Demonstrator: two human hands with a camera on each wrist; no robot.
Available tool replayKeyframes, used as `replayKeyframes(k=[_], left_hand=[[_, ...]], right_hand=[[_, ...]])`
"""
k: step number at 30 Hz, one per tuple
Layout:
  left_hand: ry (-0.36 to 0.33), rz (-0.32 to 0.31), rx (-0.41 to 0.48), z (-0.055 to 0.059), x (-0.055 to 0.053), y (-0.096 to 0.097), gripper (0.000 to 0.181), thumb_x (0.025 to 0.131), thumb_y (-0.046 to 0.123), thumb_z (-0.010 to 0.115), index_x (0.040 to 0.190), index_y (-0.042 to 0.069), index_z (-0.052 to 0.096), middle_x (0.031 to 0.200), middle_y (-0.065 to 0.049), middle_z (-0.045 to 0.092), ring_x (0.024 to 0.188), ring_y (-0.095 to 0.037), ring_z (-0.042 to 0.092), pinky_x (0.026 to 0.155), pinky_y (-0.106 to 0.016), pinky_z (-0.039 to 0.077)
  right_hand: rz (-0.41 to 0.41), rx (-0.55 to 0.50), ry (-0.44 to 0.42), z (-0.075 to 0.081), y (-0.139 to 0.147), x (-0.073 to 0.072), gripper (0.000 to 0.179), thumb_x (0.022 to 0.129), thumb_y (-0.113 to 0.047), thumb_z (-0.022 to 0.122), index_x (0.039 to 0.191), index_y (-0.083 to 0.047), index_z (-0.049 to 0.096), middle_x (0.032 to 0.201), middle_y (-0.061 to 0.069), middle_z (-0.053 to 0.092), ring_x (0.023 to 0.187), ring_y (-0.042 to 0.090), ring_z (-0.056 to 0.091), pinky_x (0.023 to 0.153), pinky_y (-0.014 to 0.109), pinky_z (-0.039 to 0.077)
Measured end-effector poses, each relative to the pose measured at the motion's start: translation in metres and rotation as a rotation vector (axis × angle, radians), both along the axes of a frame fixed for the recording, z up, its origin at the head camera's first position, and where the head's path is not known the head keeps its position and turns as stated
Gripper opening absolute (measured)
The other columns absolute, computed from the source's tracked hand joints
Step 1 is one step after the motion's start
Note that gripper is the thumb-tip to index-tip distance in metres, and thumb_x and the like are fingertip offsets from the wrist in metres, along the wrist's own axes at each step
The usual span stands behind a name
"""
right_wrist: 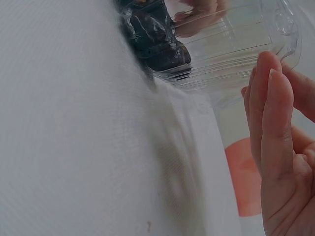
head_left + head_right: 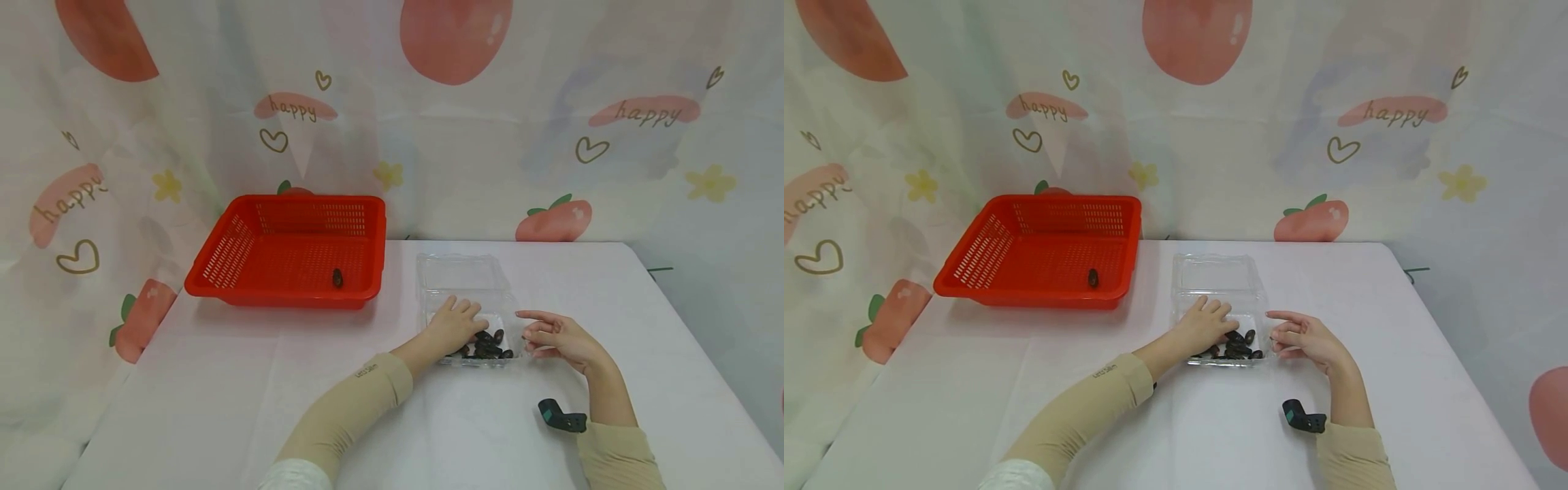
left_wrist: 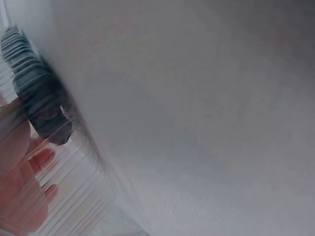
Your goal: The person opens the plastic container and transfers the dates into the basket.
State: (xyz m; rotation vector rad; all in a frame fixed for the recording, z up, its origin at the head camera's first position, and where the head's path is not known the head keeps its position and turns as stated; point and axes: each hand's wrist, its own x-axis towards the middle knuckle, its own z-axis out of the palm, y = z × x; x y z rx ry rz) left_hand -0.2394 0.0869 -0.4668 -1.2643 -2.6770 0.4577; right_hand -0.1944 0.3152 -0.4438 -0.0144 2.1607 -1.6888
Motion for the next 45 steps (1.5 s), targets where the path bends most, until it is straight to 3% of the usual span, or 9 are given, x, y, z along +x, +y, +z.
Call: replayKeyframes(k=[12,25,36,45], left_hand=[[0.011,-0.009,-0.014,0.001,0.001,0.001,0.026,0.093,0.043,0.042,0.118,0.038,0.047,0.125,0.011,0.041,0.114,-0.009,0.039,0.098,-0.033,0.030],[0.089,-0.039,0.084,0.007,0.001,0.000,0.023,0.095,0.036,0.045,0.116,0.030,0.050,0.120,0.010,0.045,0.111,-0.009,0.042,0.098,-0.032,0.032],[0.124,0.014,0.107,0.028,-0.004,-0.011,0.026,0.095,0.040,0.043,0.119,0.031,0.048,0.126,0.009,0.044,0.115,-0.011,0.042,0.099,-0.034,0.031],[0.117,0.089,0.192,0.053,-0.013,-0.032,0.024,0.095,0.035,0.047,0.117,0.026,0.047,0.121,0.007,0.043,0.110,-0.013,0.041,0.099,-0.036,0.030]], right_hand=[[-0.012,0.012,0.006,0.001,-0.001,0.001,0.052,0.088,-0.014,0.061,0.133,0.001,0.040,0.079,-0.001,0.066,0.070,0.012,0.063,0.065,0.029,0.053],[-0.016,0.000,0.005,-0.003,-0.001,0.001,0.047,0.087,-0.013,0.061,0.130,-0.003,0.045,0.080,-0.001,0.067,0.070,0.012,0.063,0.065,0.029,0.053],[-0.024,0.017,-0.007,-0.002,-0.002,0.001,0.052,0.088,-0.014,0.061,0.133,0.000,0.040,0.081,0.001,0.066,0.071,0.013,0.063,0.066,0.030,0.053],[-0.014,0.014,-0.007,-0.001,-0.002,0.001,0.054,0.088,-0.014,0.060,0.134,0.003,0.036,0.081,0.000,0.066,0.070,0.013,0.063,0.066,0.029,0.053]])
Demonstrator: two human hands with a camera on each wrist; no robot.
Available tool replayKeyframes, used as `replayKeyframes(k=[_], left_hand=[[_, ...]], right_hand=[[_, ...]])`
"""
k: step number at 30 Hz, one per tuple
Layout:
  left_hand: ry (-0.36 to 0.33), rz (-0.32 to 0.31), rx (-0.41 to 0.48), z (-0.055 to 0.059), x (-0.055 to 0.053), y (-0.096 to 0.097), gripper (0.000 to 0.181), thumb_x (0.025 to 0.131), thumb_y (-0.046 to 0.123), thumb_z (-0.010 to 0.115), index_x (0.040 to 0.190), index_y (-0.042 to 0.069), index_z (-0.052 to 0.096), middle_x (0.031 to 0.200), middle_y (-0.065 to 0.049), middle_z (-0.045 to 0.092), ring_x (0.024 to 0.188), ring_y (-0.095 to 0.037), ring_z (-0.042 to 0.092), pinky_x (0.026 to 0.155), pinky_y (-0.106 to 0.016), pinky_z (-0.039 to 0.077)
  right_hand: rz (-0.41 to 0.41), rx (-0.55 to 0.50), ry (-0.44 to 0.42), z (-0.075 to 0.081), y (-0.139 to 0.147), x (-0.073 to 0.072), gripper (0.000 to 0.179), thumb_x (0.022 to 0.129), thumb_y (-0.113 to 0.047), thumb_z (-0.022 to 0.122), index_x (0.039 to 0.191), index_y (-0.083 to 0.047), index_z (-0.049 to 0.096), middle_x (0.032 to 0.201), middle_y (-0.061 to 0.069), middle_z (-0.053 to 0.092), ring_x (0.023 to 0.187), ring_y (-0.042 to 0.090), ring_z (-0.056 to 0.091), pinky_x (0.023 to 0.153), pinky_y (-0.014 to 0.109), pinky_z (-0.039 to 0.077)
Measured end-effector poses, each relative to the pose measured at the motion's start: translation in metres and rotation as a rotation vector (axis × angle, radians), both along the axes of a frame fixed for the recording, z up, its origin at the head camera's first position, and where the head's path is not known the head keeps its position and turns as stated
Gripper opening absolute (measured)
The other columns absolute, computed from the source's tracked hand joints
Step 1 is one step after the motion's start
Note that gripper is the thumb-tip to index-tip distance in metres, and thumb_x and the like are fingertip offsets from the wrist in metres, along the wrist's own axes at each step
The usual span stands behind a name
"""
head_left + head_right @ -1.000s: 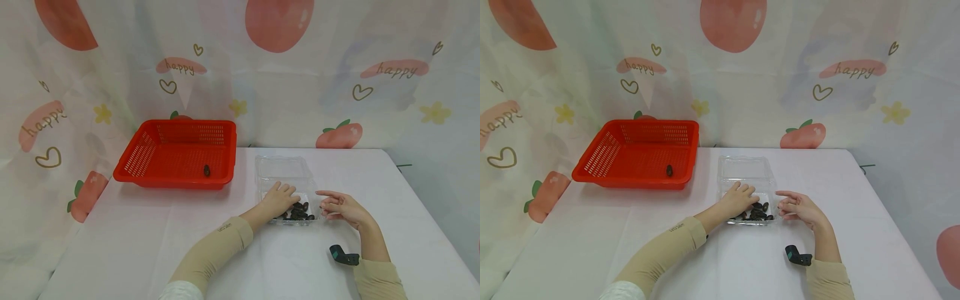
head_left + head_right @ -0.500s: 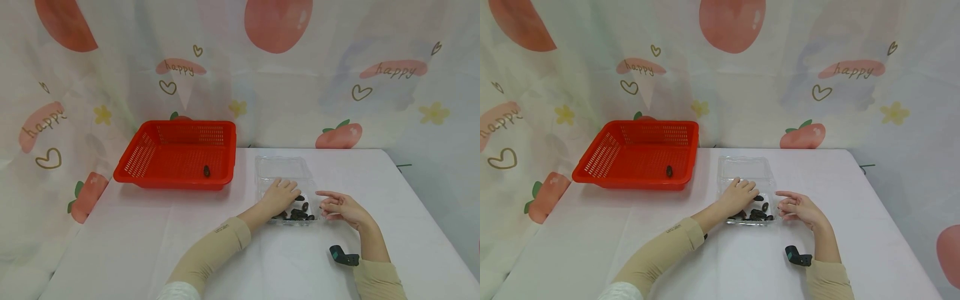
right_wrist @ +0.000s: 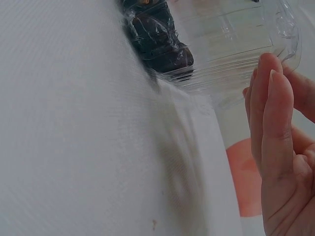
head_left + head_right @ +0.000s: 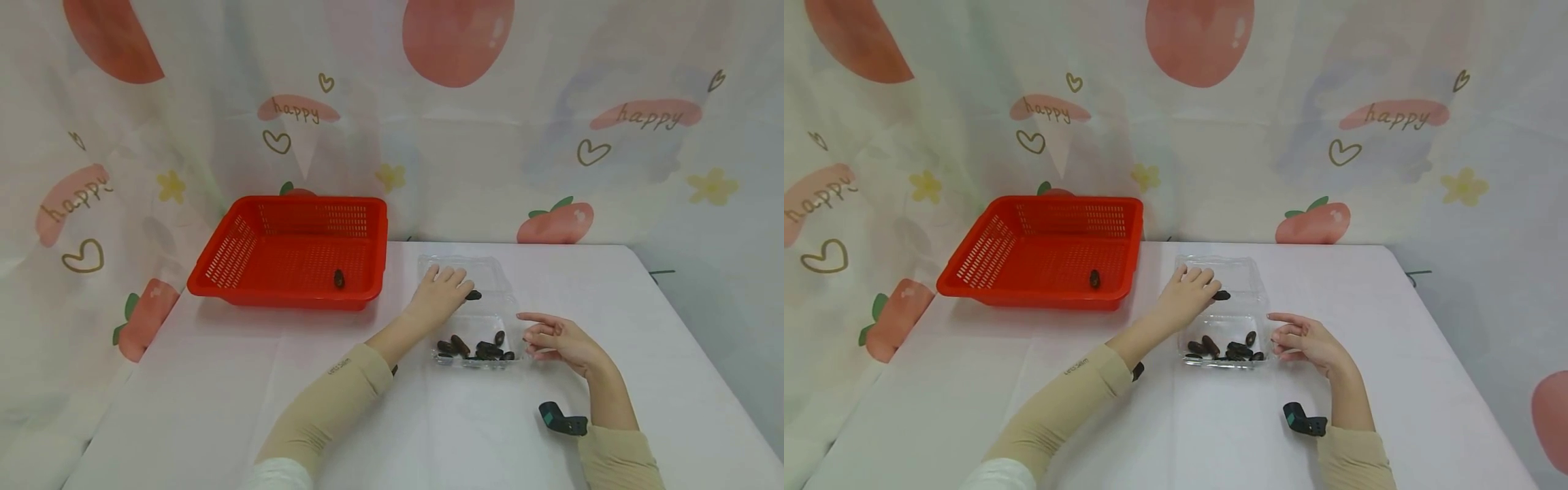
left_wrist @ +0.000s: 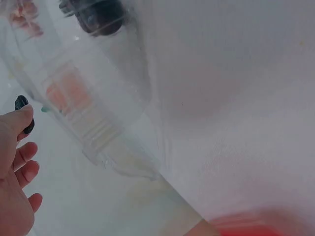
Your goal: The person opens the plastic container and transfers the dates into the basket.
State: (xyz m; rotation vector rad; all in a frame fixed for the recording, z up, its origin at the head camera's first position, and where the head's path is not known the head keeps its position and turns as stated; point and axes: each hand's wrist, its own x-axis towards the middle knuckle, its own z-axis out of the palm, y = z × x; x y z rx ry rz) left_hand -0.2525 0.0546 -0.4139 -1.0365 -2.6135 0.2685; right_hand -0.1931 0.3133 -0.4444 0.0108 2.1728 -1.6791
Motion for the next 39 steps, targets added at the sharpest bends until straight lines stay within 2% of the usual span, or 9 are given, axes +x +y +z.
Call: replayKeyframes(k=[11,16,20,25,29,34,39], left_hand=[[-0.002,0.121,0.125,0.029,-0.017,-0.031,0.021,0.094,0.034,0.049,0.112,0.022,0.049,0.110,0.003,0.047,0.105,-0.015,0.044,0.092,-0.035,0.030],[0.034,0.171,0.195,0.036,-0.025,-0.048,0.021,0.093,0.032,0.052,0.110,0.020,0.051,0.108,0.001,0.049,0.103,-0.016,0.045,0.088,-0.035,0.032],[0.054,0.205,0.246,0.036,-0.031,-0.064,0.020,0.092,0.029,0.053,0.109,0.018,0.052,0.107,0.000,0.050,0.102,-0.018,0.045,0.088,-0.036,0.031],[0.063,0.267,0.300,0.034,-0.038,-0.088,0.020,0.091,0.027,0.055,0.107,0.015,0.052,0.106,-0.002,0.050,0.099,-0.021,0.044,0.088,-0.039,0.031],[0.010,0.328,0.333,0.032,-0.044,-0.110,0.024,0.091,0.026,0.056,0.110,0.013,0.051,0.108,-0.005,0.048,0.100,-0.023,0.042,0.089,-0.041,0.030],[-0.042,0.403,0.381,0.030,-0.050,-0.138,0.027,0.091,0.025,0.056,0.114,0.011,0.051,0.111,-0.009,0.047,0.102,-0.026,0.040,0.090,-0.043,0.029],[-0.098,0.466,0.381,0.027,-0.054,-0.163,0.027,0.094,0.026,0.051,0.115,0.009,0.047,0.111,-0.010,0.042,0.100,-0.028,0.037,0.090,-0.044,0.026]], right_hand=[[0.005,-0.023,0.005,-0.001,0.002,0.000,0.051,0.088,-0.013,0.060,0.133,0.001,0.039,0.081,0.000,0.067,0.070,0.012,0.063,0.066,0.029,0.053],[0.009,-0.031,0.010,-0.001,0.002,0.000,0.050,0.087,-0.014,0.062,0.131,-0.001,0.042,0.081,0.000,0.067,0.070,0.013,0.063,0.066,0.029,0.053],[0.008,-0.036,0.008,-0.001,0.003,0.000,0.044,0.087,-0.014,0.062,0.128,-0.008,0.048,0.081,0.000,0.067,0.070,0.012,0.063,0.066,0.029,0.053],[0.011,-0.031,0.007,0.000,0.001,0.000,0.049,0.087,-0.013,0.061,0.131,-0.002,0.043,0.081,0.000,0.066,0.071,0.012,0.063,0.066,0.029,0.053],[0.010,-0.036,0.002,0.001,0.001,0.000,0.050,0.087,-0.013,0.061,0.131,0.000,0.042,0.081,0.000,0.066,0.070,0.012,0.063,0.066,0.028,0.053],[0.005,-0.046,0.005,-0.001,0.001,0.000,0.044,0.087,-0.012,0.062,0.128,-0.007,0.048,0.081,0.000,0.066,0.070,0.012,0.063,0.065,0.028,0.053],[0.020,-0.062,0.016,-0.003,0.003,-0.002,0.038,0.087,-0.012,0.061,0.124,-0.014,0.052,0.081,-0.001,0.067,0.070,0.012,0.063,0.065,0.028,0.053]])
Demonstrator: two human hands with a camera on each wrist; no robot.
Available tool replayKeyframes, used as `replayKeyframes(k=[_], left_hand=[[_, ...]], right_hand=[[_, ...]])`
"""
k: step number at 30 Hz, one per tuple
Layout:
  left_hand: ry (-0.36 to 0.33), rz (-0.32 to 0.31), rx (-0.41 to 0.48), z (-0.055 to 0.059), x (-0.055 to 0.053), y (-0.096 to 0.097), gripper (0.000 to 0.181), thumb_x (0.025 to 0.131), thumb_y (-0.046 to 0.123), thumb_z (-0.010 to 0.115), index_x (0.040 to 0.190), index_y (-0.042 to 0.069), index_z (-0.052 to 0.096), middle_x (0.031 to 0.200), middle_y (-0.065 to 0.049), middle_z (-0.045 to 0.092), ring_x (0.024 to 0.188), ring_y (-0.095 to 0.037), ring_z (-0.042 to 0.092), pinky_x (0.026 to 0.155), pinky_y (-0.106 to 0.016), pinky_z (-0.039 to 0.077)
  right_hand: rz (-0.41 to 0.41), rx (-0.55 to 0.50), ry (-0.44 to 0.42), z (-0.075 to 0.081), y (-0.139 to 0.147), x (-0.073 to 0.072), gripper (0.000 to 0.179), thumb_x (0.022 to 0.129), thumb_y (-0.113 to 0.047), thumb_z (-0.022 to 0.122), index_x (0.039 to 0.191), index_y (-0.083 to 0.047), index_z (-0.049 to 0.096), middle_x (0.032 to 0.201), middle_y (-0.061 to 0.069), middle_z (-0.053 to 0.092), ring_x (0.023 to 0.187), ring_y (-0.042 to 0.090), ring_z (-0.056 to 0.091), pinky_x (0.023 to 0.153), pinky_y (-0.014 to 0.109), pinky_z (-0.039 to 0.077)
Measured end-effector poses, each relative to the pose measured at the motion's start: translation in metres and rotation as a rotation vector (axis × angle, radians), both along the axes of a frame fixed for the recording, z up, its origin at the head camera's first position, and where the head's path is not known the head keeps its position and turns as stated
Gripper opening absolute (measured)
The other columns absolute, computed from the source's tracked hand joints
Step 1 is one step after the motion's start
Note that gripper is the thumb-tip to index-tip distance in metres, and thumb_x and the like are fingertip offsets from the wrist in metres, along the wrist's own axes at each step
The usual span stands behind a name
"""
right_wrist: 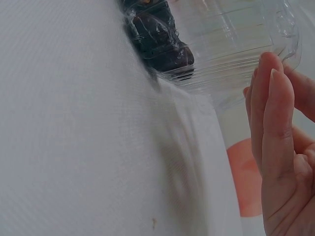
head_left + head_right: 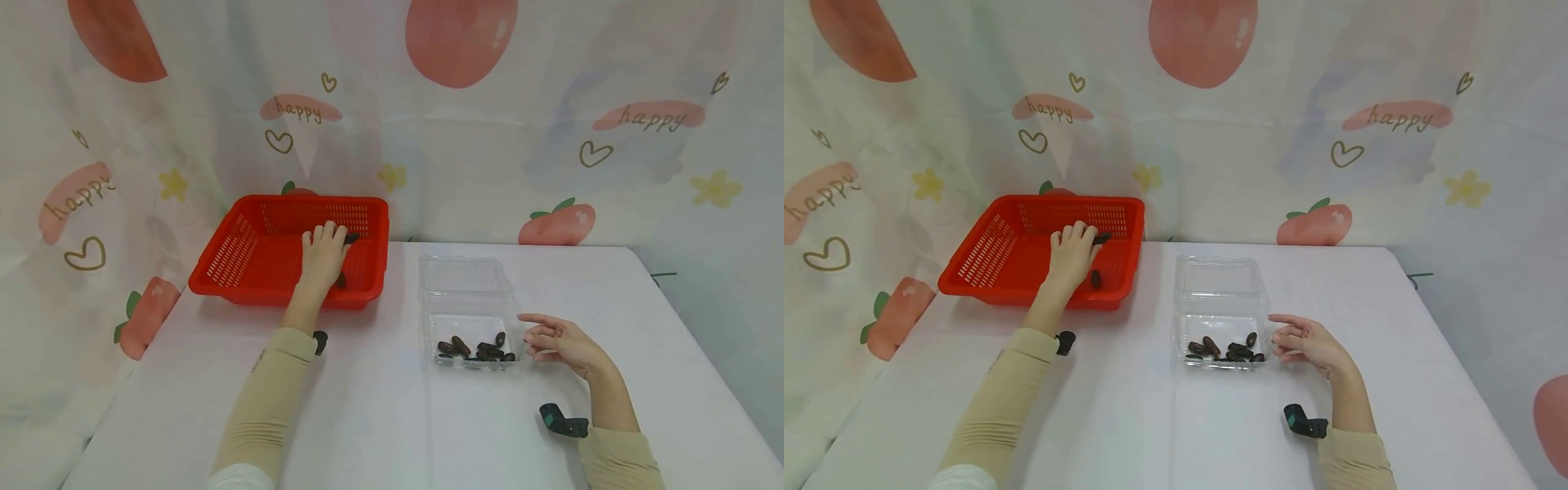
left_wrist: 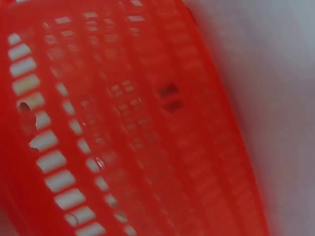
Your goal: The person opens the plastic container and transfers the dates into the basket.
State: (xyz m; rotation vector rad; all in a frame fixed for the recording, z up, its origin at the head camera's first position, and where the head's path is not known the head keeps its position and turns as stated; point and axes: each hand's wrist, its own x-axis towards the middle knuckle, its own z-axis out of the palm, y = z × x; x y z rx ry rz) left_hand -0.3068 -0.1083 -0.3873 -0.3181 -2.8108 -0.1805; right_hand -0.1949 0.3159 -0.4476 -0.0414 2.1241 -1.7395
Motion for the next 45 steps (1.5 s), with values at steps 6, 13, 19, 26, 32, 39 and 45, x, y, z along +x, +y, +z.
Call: replayKeyframes(k=[6,13,19,26,32,39,45], left_hand=[[-0.054,0.038,-0.036,-0.005,-0.004,-0.023,0.028,0.095,0.024,0.048,0.117,0.006,0.045,0.110,-0.012,0.041,0.103,-0.030,0.036,0.092,-0.046,0.025],[-0.109,0.072,-0.097,-0.010,-0.007,-0.037,0.028,0.095,0.022,0.049,0.117,0.005,0.044,0.112,-0.014,0.040,0.105,-0.031,0.035,0.093,-0.047,0.025],[-0.186,0.101,-0.144,-0.011,-0.008,-0.041,0.031,0.095,0.020,0.050,0.120,0.004,0.042,0.116,-0.015,0.039,0.107,-0.032,0.033,0.095,-0.048,0.024],[-0.258,0.124,-0.162,-0.013,-0.012,-0.042,0.035,0.094,0.001,0.045,0.128,0.004,0.041,0.122,-0.017,0.038,0.111,-0.033,0.032,0.095,-0.049,0.023],[-0.318,0.138,-0.194,-0.015,-0.015,-0.041,0.043,0.092,-0.001,0.048,0.132,0.006,0.038,0.128,-0.017,0.035,0.116,-0.034,0.030,0.099,-0.050,0.021],[-0.307,0.131,-0.204,-0.017,-0.016,-0.040,0.040,0.092,-0.002,0.046,0.131,0.006,0.040,0.127,-0.018,0.036,0.115,-0.034,0.031,0.099,-0.051,0.021],[-0.301,0.128,-0.191,-0.018,-0.016,-0.040,0.037,0.095,-0.001,0.041,0.131,0.006,0.040,0.128,-0.017,0.035,0.115,-0.034,0.030,0.100,-0.051,0.020]], right_hand=[[0.011,-0.006,0.004,0.001,0.000,0.000,0.038,0.087,-0.012,0.061,0.124,-0.014,0.052,0.082,-0.001,0.067,0.070,0.012,0.063,0.065,0.028,0.053],[-0.006,0.020,-0.006,0.003,-0.001,0.001,0.046,0.087,-0.012,0.061,0.129,-0.004,0.045,0.081,-0.001,0.066,0.070,0.012,0.063,0.065,0.028,0.053],[-0.003,0.020,-0.009,0.004,-0.001,0.000,0.045,0.087,-0.013,0.061,0.129,-0.006,0.046,0.081,-0.001,0.066,0.070,0.012,0.063,0.066,0.028,0.053],[-0.001,0.009,-0.005,0.003,-0.002,0.000,0.042,0.087,-0.011,0.061,0.127,-0.007,0.049,0.081,-0.001,0.067,0.070,0.012,0.063,0.065,0.028,0.053],[-0.006,0.007,-0.012,0.003,-0.002,0.000,0.045,0.087,-0.011,0.061,0.129,-0.004,0.046,0.080,-0.001,0.067,0.069,0.012,0.063,0.065,0.028,0.053],[-0.001,0.007,-0.016,0.001,-0.001,0.000,0.052,0.087,-0.013,0.062,0.132,0.001,0.040,0.080,-0.001,0.066,0.070,0.012,0.063,0.065,0.028,0.053],[0.000,0.019,-0.012,0.002,-0.002,0.001,0.053,0.087,-0.013,0.062,0.132,0.002,0.039,0.080,-0.001,0.066,0.070,0.012,0.063,0.065,0.027,0.053]])
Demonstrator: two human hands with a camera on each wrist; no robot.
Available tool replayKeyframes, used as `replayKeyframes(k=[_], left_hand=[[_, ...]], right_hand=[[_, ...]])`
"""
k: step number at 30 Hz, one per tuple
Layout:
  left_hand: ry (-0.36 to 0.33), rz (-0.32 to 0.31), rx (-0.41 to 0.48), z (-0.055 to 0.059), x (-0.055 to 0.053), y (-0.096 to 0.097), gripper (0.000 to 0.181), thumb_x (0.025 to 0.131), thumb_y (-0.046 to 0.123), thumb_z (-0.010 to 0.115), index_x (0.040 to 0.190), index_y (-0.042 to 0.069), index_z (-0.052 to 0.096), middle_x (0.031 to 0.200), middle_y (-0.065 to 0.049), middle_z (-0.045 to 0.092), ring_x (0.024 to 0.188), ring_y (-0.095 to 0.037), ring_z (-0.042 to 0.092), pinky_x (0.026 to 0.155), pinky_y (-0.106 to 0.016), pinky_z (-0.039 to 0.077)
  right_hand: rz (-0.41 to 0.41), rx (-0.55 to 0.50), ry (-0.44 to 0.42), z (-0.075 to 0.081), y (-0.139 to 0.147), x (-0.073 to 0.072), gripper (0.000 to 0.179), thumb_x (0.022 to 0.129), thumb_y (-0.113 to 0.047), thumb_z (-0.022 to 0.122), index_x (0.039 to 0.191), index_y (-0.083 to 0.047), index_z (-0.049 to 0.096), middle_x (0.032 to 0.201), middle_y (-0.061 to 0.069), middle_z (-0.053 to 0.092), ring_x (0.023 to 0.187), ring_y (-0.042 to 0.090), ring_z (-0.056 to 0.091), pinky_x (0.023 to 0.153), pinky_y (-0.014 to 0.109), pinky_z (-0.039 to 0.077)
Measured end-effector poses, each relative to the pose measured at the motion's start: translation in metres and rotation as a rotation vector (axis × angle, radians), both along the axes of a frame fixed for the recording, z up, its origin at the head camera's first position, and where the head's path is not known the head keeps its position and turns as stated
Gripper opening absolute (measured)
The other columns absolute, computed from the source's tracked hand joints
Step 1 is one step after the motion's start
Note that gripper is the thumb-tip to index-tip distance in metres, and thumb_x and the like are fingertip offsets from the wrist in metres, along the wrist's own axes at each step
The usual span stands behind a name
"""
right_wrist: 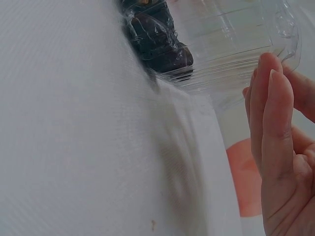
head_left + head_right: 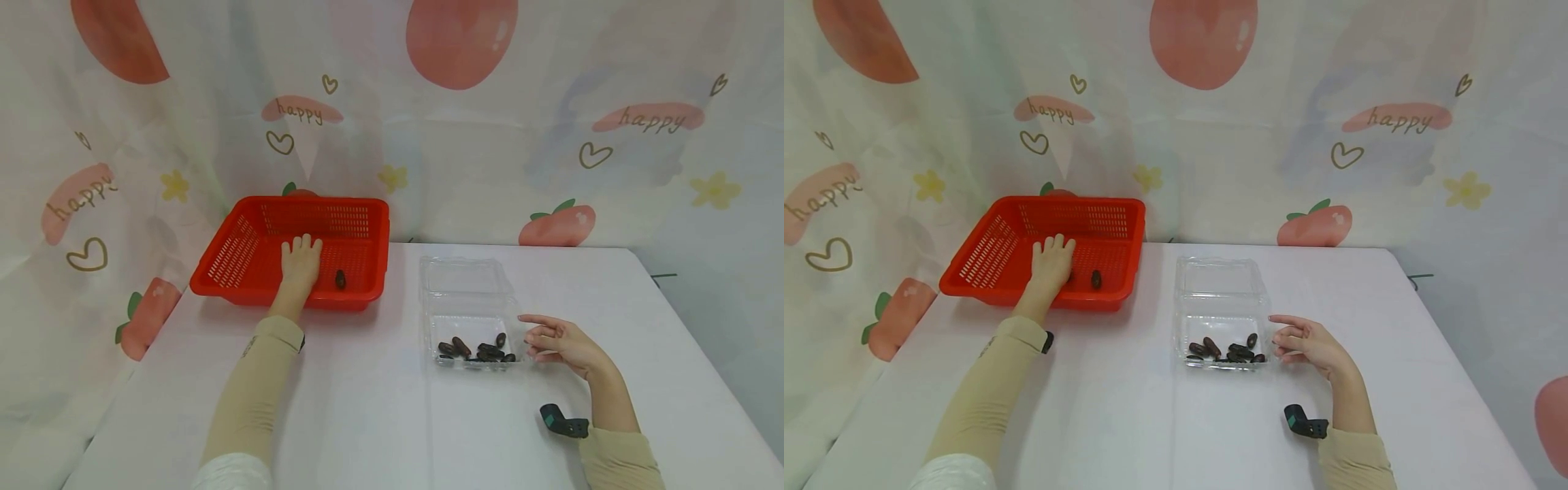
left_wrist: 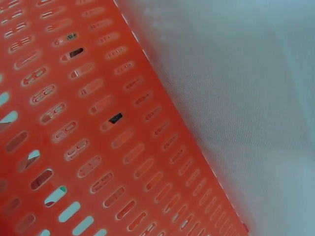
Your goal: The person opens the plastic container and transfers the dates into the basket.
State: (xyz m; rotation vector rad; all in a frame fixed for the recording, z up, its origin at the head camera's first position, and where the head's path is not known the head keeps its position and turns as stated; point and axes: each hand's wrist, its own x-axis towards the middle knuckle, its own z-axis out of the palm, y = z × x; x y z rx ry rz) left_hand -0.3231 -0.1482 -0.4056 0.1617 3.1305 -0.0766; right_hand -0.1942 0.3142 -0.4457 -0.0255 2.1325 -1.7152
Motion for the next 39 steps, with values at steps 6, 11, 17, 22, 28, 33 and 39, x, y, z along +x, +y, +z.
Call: replayKeyframes(k=[6,11,17,22,28,33,39], left_hand=[[0.044,-0.019,0.033,0.000,0.000,0.000,0.036,0.095,0.008,0.046,0.131,0.006,0.040,0.127,-0.017,0.037,0.115,-0.034,0.030,0.099,-0.051,0.021],[0.121,-0.036,0.071,0.001,0.002,-0.001,0.038,0.093,0.021,0.053,0.126,0.007,0.043,0.121,-0.017,0.040,0.111,-0.034,0.034,0.096,-0.050,0.024],[0.186,-0.056,0.100,0.009,0.006,0.008,0.038,0.092,0.024,0.053,0.125,0.008,0.042,0.119,-0.015,0.041,0.109,-0.032,0.035,0.095,-0.048,0.025],[0.265,-0.113,0.086,0.019,0.011,0.027,0.035,0.093,0.026,0.052,0.123,0.010,0.043,0.118,-0.014,0.041,0.107,-0.031,0.036,0.093,-0.046,0.026],[0.332,-0.168,0.081,0.028,0.021,0.052,0.033,0.092,0.027,0.053,0.121,0.013,0.046,0.116,-0.011,0.044,0.107,-0.028,0.038,0.092,-0.045,0.029],[0.394,-0.232,0.067,0.029,0.032,0.072,0.031,0.090,0.027,0.055,0.119,0.015,0.048,0.113,-0.010,0.047,0.105,-0.026,0.041,0.092,-0.044,0.031],[0.476,-0.349,0.037,0.026,0.046,0.096,0.026,0.088,0.027,0.057,0.111,0.015,0.052,0.104,-0.007,0.049,0.097,-0.024,0.044,0.088,-0.041,0.032]], right_hand=[[-0.005,-0.005,-0.003,0.000,0.000,0.001,0.049,0.087,-0.013,0.062,0.131,-0.001,0.043,0.081,0.000,0.067,0.070,0.012,0.063,0.065,0.027,0.053],[-0.008,0.010,-0.002,0.000,0.000,0.001,0.050,0.088,-0.013,0.061,0.132,-0.001,0.041,0.080,-0.001,0.066,0.070,0.012,0.062,0.065,0.027,0.053],[-0.013,0.032,0.001,0.001,0.000,0.001,0.053,0.088,-0.013,0.060,0.133,0.003,0.037,0.079,-0.001,0.066,0.070,0.012,0.062,0.065,0.028,0.053],[-0.025,0.040,-0.005,0.000,0.000,0.001,0.052,0.088,-0.015,0.061,0.133,0.001,0.039,0.080,-0.001,0.066,0.070,0.012,0.062,0.065,0.028,0.053],[-0.031,0.063,-0.004,0.001,-0.001,0.000,0.054,0.088,-0.014,0.060,0.134,0.002,0.037,0.079,-0.002,0.065,0.071,0.012,0.062,0.066,0.028,0.053],[-0.034,0.065,-0.004,0.001,-0.002,0.000,0.054,0.088,-0.013,0.060,0.134,0.002,0.036,0.078,-0.003,0.065,0.070,0.011,0.062,0.066,0.028,0.052],[-0.033,0.063,-0.007,0.002,-0.002,0.001,0.055,0.088,-0.013,0.060,0.134,0.004,0.035,0.079,-0.003,0.065,0.071,0.011,0.062,0.066,0.028,0.053]])
